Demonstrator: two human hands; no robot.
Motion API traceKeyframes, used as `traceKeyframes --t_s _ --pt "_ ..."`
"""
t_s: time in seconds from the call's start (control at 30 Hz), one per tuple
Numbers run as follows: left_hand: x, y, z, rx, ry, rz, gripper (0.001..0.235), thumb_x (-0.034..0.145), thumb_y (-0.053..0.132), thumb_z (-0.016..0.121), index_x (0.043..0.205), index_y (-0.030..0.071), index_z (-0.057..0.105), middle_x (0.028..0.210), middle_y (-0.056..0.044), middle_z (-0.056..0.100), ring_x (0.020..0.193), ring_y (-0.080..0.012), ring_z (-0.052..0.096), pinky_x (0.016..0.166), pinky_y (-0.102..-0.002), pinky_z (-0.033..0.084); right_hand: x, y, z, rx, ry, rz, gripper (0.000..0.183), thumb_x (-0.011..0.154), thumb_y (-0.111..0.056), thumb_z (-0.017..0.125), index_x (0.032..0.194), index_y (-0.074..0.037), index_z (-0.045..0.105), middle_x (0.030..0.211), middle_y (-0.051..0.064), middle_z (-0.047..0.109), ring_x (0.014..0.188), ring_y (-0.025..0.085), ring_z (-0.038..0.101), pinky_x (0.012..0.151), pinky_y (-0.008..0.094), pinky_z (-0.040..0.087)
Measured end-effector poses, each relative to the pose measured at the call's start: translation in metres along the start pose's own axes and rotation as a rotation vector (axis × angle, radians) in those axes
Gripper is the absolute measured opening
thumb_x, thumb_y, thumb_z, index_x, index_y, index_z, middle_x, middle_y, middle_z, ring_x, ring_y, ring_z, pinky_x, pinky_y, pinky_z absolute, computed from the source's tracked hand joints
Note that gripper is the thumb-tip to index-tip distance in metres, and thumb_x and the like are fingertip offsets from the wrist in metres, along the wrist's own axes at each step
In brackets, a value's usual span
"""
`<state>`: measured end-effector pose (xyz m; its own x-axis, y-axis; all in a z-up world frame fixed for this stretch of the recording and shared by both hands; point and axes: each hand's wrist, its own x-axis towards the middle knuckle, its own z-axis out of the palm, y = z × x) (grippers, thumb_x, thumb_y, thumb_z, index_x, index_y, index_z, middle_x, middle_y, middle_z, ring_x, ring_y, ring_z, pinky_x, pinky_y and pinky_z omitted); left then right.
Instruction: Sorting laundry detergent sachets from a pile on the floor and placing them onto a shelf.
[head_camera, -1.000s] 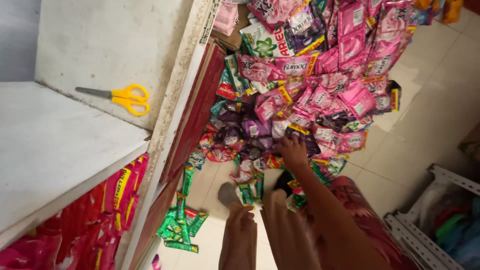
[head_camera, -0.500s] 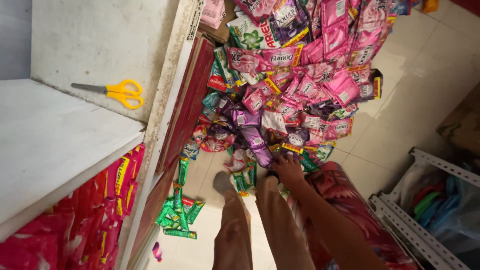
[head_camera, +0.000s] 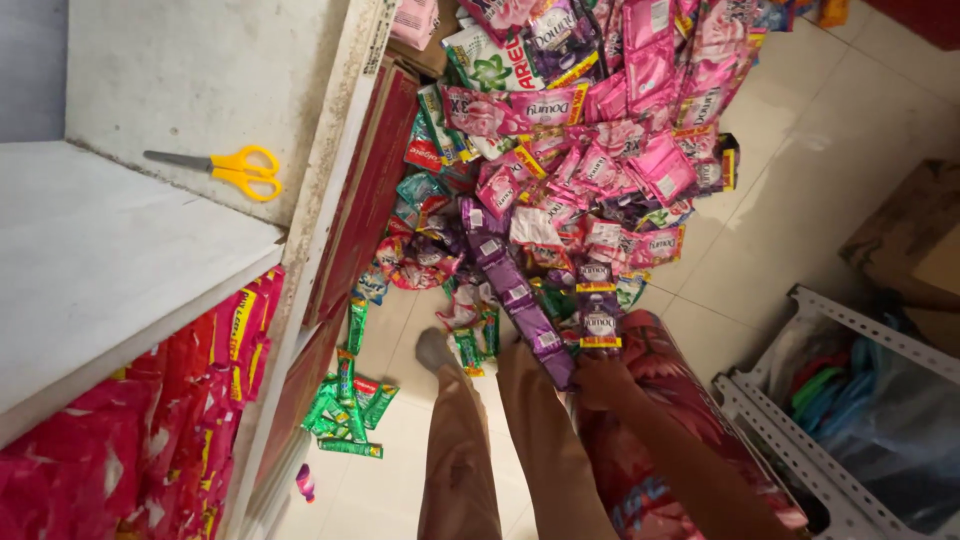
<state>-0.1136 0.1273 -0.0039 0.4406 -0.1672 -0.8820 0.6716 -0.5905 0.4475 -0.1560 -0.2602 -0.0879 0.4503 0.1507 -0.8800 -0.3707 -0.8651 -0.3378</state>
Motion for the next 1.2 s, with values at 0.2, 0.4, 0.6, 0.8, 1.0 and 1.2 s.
traceKeyframes --t_s 0.2,0.4,0.6,0.8,1.0,1.2 --pt "-0.001 0.019 0.011 -0.029 -0.029 0.074 0.043 0.085 -0.009 0.062 0.125 0.005 0.068 0.110 -0.009 0.071 0.103 -0.0166 0.067 0.088 -0.027 0.054 -0.013 -0.011 0.014 0.082 0.046 -0.256 0.035 0.075 -0.036 0.072 0.107 -0.023 0.077 0.107 0.010 0.071 0.107 0.033 0.065 0.097 0.049 0.050" --pt "-0.016 0.056 0.015 0.062 0.030 0.111 0.040 0.087 -0.007 0.061 0.124 0.005 0.069 0.107 -0.009 0.076 0.100 -0.0172 0.071 0.088 -0.028 0.056 -0.040 -0.069 0.025 0.338 0.138 -0.448 0.034 0.074 -0.028 0.069 0.102 -0.010 0.076 0.107 0.016 0.070 0.098 0.037 0.068 0.087 0.049 0.054" --pt "-0.033 0.077 0.010 0.094 0.018 0.048 0.038 0.090 -0.001 0.063 0.127 0.009 0.068 0.107 -0.009 0.077 0.102 -0.0161 0.073 0.089 -0.028 0.056 -0.088 -0.107 -0.004 0.521 0.114 -0.477 0.030 0.078 -0.028 0.068 0.098 -0.007 0.074 0.104 0.017 0.070 0.096 0.041 0.067 0.081 0.052 0.053" --pt "-0.029 0.056 0.012 0.061 0.043 -0.016 0.039 0.091 0.001 0.064 0.128 0.011 0.068 0.110 -0.010 0.078 0.100 -0.0183 0.073 0.087 -0.030 0.057 -0.127 -0.113 -0.038 0.432 0.124 -0.405 0.024 0.080 -0.031 0.068 0.085 -0.009 0.073 0.095 0.014 0.069 0.092 0.039 0.067 0.077 0.053 0.053" --pt "-0.033 0.086 0.016 0.204 0.049 0.037 0.038 0.091 0.001 0.063 0.128 0.010 0.067 0.117 -0.009 0.075 0.110 -0.0183 0.070 0.091 -0.030 0.055 -0.165 -0.123 -0.089 0.444 0.167 -0.389 0.023 0.078 -0.032 0.069 0.084 -0.010 0.072 0.093 0.013 0.069 0.090 0.037 0.067 0.076 0.052 0.053" --pt "-0.029 0.080 0.013 0.197 0.053 0.086 0.038 0.093 0.005 0.061 0.131 0.006 0.065 0.117 -0.010 0.075 0.108 -0.0189 0.070 0.094 -0.029 0.053 -0.184 -0.140 -0.109 0.467 0.379 -0.426 0.021 0.072 -0.026 0.071 0.075 -0.006 0.070 0.095 0.012 0.065 0.090 0.037 0.065 0.082 0.051 0.052"
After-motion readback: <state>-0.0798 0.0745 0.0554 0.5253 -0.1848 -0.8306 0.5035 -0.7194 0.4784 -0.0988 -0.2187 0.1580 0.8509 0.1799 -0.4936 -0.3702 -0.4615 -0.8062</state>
